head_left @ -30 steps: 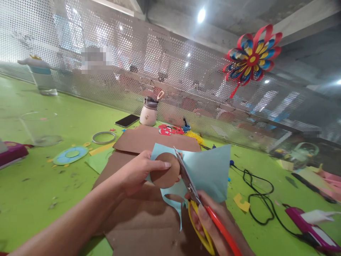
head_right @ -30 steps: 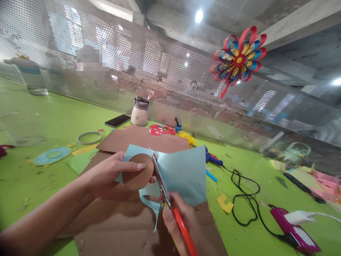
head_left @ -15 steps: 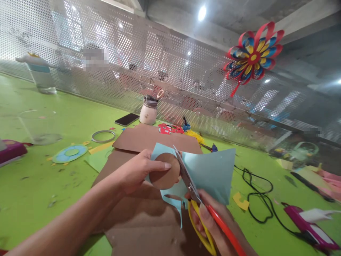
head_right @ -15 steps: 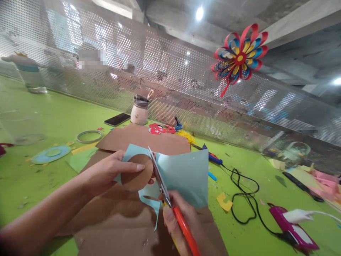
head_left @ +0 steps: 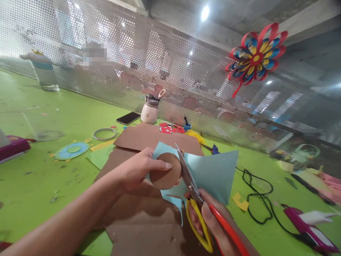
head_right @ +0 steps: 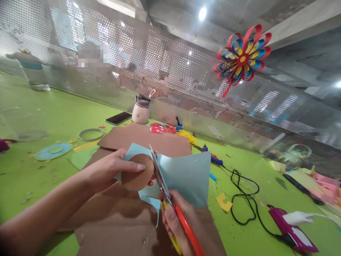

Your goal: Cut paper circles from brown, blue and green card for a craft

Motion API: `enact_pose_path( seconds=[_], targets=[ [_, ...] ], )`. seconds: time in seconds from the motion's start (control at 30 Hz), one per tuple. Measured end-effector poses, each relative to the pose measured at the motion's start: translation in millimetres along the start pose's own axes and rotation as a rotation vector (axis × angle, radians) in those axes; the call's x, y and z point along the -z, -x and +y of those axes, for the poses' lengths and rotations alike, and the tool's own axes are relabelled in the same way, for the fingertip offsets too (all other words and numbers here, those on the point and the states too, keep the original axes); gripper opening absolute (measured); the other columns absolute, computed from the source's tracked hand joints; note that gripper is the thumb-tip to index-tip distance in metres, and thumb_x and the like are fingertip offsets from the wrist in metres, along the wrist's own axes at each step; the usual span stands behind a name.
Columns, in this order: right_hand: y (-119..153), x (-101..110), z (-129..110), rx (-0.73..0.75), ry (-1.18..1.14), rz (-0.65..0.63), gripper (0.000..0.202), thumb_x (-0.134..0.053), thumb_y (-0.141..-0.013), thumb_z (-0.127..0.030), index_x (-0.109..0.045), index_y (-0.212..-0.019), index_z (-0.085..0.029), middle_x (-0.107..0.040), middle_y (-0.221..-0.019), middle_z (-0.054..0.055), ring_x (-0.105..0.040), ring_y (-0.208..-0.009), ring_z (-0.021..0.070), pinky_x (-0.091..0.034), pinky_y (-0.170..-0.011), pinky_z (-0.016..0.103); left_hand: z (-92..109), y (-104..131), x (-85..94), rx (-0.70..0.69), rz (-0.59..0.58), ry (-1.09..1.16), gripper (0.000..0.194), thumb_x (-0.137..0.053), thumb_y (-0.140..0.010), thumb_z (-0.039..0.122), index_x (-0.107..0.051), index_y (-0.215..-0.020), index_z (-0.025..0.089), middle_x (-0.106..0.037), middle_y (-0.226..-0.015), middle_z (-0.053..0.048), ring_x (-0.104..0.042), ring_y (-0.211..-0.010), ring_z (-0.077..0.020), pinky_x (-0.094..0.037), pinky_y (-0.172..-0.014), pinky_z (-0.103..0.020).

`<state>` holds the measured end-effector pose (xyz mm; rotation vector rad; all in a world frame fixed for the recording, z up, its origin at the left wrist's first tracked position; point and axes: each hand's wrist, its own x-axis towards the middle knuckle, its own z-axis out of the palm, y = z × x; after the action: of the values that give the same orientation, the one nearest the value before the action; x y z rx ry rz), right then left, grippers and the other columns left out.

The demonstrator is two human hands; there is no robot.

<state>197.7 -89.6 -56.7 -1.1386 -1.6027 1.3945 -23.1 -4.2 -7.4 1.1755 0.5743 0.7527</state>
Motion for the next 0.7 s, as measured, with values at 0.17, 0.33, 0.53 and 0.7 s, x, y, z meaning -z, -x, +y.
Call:
enact_pose_path(
  seconds=[0.17,0.33,0.53,0.7],
  targets=[
    [-0.3,0.0,4.3,-0.028,-0.058,0.029,0.046,-0.042,-0.087,-0.063,-0.051,-0.104,-0.022,-0.043,-0.066,-0.003,-0.035,-0.052,0.0087,-0.028,-0.047,0.023,-1.9,-1.0,0.0,0.006,-0.002,0.003,0.017,-0.06,-0.075,0.019,-0.072,-0.082,0.01,-0.074,-0.082,-0.012,-0.068,-0.076,-0.026,-0.05,-0.074,-0.037],
    [-2.6,-0.2,7.6,0.014,-0.002,0.049,0.049,-0.042,-0.085,-0.066,-0.054,-0.104,-0.022,-0.047,-0.066,-0.002,-0.041,-0.051,0.0097,-0.034,-0.048,0.024,-1.6,-1.4,-1.4,0.008,0.043,0.015,0.016,-0.063,-0.072,0.02,-0.072,-0.081,0.01,-0.074,-0.08,-0.012,-0.068,-0.074,-0.0257,-0.051,-0.073,-0.036],
    [-3.3,-3.8,7.9,-0.034,-0.058,0.11,0.051,-0.046,-0.081,-0.069,-0.055,-0.102,-0.024,-0.045,-0.064,-0.003,-0.036,-0.051,0.009,-0.029,-0.046,0.022,-1.9,-2.1,-2.9,0.017,0.053,0.064,0.014,-0.066,-0.069,0.018,-0.072,-0.081,0.012,-0.074,-0.079,-0.009,-0.068,-0.074,-0.0253,-0.051,-0.071,-0.036],
    [-3.2,-4.4,5.6,-0.049,-0.023,0.134,0.054,-0.046,-0.079,-0.071,-0.056,-0.102,-0.023,-0.046,-0.063,-0.003,-0.038,-0.051,0.0102,-0.031,-0.047,0.022,-1.4,-2.5,-3.3,0.029,0.066,0.068,0.013,-0.066,-0.069,0.018,-0.072,-0.079,0.013,-0.074,-0.079,-0.009,-0.068,-0.074,-0.0251,-0.051,-0.072,-0.035]
  ],
)
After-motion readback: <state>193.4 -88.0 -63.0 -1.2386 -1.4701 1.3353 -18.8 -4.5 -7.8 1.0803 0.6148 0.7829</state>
